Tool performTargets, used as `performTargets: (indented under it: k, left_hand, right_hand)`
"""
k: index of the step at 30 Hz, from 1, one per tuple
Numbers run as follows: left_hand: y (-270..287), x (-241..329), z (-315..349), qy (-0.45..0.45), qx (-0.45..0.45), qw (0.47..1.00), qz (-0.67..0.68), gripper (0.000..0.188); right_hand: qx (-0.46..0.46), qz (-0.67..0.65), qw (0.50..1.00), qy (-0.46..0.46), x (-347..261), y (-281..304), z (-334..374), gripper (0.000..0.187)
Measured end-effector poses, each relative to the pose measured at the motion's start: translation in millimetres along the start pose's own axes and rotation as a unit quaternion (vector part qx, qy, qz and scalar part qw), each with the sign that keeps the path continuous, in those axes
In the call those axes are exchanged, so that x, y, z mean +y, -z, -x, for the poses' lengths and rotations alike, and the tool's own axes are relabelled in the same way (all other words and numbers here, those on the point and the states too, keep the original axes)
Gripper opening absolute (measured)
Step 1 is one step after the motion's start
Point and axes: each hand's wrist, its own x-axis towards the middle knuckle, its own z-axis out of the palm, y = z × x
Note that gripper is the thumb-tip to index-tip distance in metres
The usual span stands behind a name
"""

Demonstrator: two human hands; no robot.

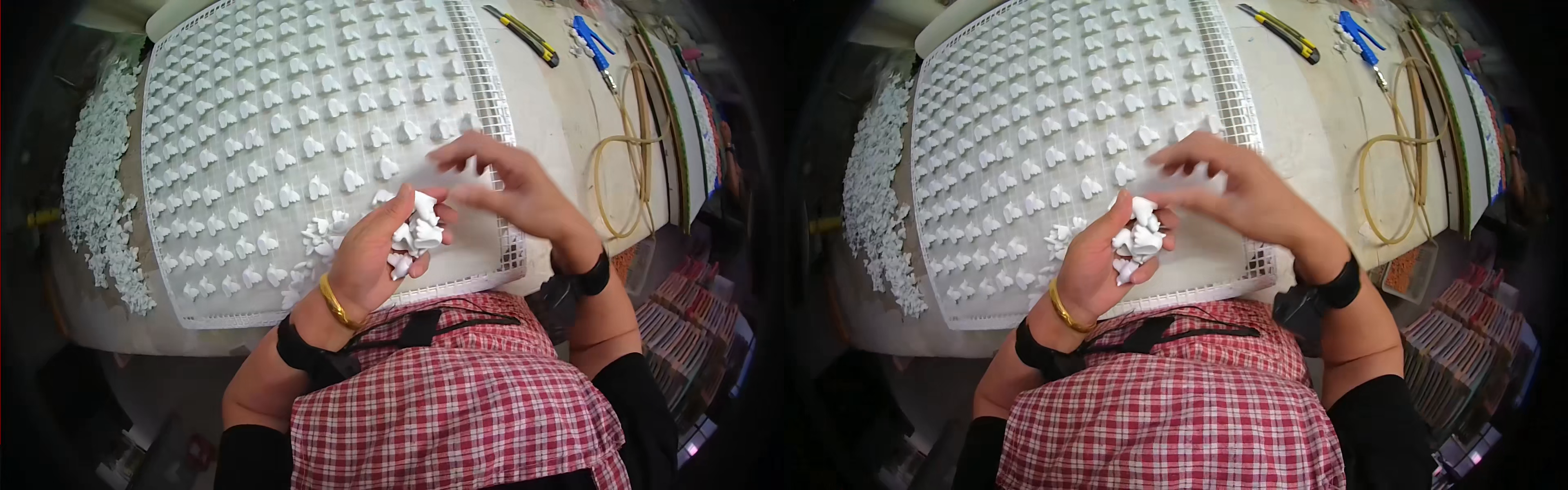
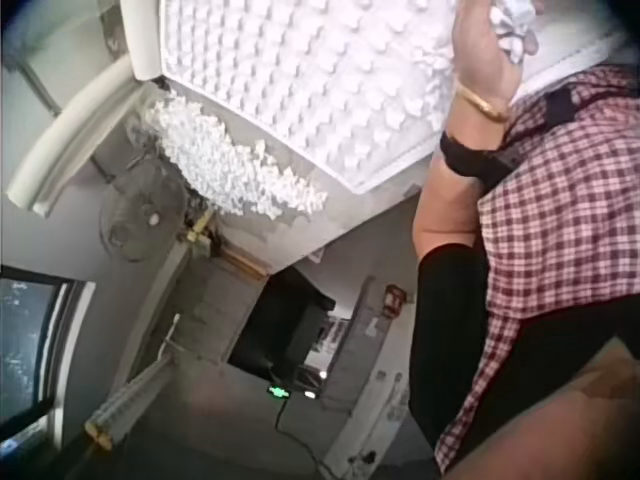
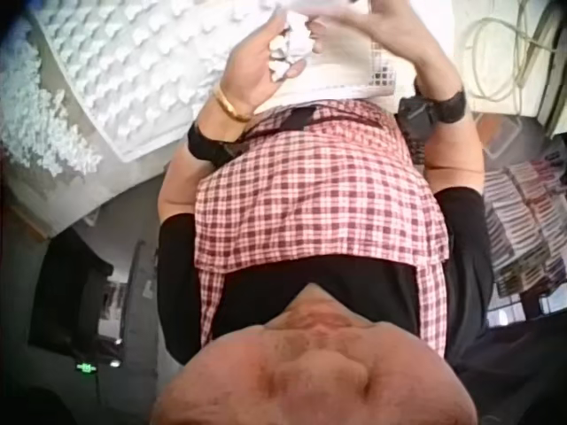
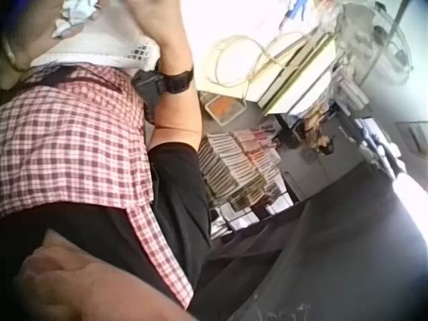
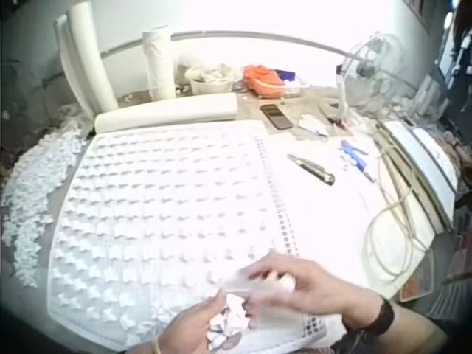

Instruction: Removing small white plastic parts from a grid tray and arranging them onto a mesh tray.

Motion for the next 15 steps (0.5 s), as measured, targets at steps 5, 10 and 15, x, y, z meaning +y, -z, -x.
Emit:
performTargets:
  k: [5, 10, 15]
  left_hand:
    - [26.4, 4.7, -20.3, 0.052, 0.063, 0.994, -0.077, 0.038]
    - [63.0, 13.3, -29.6, 0.039, 0.029, 0.998, -0.036, 0.038]
    - [68.4, 10.7, -18.6, 0.060, 0.066, 0.995, -0.038, 0.032]
  right_hand:
    - [0.002, -0.066, 0.996, 0.059, 46.7, -48.4, -11.0, 0.032]
    - [0.002, -0.099, 0.994, 0.038, 54.9, -70.8, -32.6, 0.032]
    - [0.132, 0.125, 0.979, 0.090, 46.5, -83.4, -17.8, 0.028]
